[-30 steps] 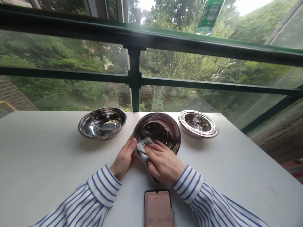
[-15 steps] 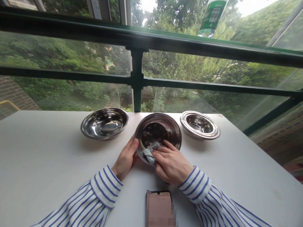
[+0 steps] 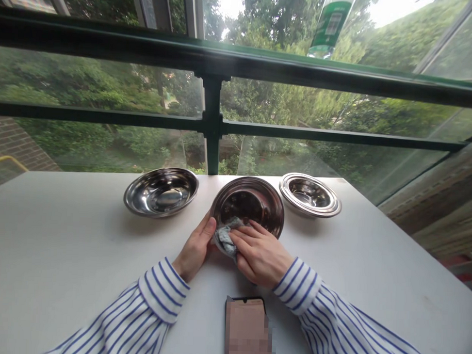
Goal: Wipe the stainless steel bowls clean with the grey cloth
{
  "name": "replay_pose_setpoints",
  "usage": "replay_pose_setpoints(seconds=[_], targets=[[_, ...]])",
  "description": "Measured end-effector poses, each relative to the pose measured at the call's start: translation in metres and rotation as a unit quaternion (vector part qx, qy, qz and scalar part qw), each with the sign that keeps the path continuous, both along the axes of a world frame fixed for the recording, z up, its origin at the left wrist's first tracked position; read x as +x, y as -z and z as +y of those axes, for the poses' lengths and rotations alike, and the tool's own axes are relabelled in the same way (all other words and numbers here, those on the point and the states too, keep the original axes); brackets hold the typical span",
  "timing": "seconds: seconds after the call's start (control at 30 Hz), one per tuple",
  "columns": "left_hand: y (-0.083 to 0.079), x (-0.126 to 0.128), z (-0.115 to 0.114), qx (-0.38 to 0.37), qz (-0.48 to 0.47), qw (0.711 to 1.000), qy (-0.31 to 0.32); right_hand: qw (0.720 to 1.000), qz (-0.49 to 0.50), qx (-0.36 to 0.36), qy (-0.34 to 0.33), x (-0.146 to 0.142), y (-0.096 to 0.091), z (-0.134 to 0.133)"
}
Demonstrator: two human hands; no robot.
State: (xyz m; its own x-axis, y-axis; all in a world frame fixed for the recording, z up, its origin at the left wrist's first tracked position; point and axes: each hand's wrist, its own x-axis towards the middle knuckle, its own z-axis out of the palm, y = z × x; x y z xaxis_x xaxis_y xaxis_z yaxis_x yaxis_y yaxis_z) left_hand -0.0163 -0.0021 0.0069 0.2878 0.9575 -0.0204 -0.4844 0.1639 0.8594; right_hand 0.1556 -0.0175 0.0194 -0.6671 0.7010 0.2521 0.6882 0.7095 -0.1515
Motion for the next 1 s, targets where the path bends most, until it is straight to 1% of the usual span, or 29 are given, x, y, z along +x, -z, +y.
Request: replay_pose_setpoints(seconds=[0.07, 0.23, 0.33, 0.57, 0.7, 0.83, 1.0], targets=[[0.0, 0.0, 0.0, 0.001, -0.001, 1.0, 0.002, 1.0, 0.008, -0.001, -0.009, -0.002, 0.0, 0.0], [0.002, 0.001, 0.001, 0.006, -0.007, 1.0, -0.003, 1.0, -0.002, -0.021, 0.008, 0.002, 0.001, -0.003], [0.003, 0.001, 0.001, 0.007, -0.01, 1.0, -0.006, 1.0, 0.001, -0.02, 0.005, 0.0, 0.0, -0.002], [0.0, 0.001, 0.0, -0.001, -0.006, 1.0, 0.005, 0.999, 0.005, -0.044, 0.011, 0.003, -0.002, -0.002], [0.003, 0.0, 0.001, 0.0, -0.004, 1.0, 0.012, 0.999, 0.017, -0.029, 0.003, -0.003, 0.0, 0.0], [0.005, -0.001, 0.001, 0.003, -0.005, 1.0, 0.026, 0.999, 0.027, -0.024, -0.001, -0.012, -0.002, 0.001], [0.003, -0.001, 0.001, -0.001, -0.008, 1.0, 0.016, 0.999, 0.015, -0.033, 0.01, -0.004, -0.005, -0.003]])
